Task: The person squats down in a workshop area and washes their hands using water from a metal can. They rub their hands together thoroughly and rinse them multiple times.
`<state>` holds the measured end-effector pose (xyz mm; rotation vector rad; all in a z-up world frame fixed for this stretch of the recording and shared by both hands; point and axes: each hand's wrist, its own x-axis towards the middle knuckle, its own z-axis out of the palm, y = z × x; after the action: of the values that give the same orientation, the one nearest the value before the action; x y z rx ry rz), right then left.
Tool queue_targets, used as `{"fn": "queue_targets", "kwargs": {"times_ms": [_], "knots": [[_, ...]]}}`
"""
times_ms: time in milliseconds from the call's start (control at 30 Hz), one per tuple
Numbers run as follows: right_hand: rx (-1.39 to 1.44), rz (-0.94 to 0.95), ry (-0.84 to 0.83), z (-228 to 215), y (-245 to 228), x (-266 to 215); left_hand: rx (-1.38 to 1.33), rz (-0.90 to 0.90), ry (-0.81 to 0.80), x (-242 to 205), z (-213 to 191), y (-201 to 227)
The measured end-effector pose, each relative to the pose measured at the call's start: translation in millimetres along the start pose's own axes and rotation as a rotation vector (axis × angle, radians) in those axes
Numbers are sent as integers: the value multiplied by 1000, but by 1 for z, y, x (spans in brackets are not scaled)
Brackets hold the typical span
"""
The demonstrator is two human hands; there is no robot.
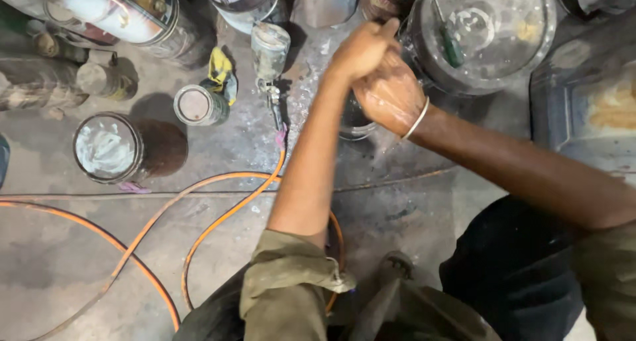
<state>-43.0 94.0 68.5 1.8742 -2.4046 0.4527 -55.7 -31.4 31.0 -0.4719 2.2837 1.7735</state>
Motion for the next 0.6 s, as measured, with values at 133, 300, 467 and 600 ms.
{"fn": "queue_targets", "kwargs": {"times_ms": [133, 300, 467, 600], "knots": [[422, -12, -18, 20, 14, -7, -500, 262, -520, -15, -21, -28], [1553, 429, -86, 62, 22, -16, -730, 324, -486, -42, -16, -39], [2597, 400, 737, 105, 9, 1, -1572, 373, -354, -42, 23, -57], [2461, 341, 967, 109, 18, 25, -1470, 114, 100, -25, 55, -93]]}}
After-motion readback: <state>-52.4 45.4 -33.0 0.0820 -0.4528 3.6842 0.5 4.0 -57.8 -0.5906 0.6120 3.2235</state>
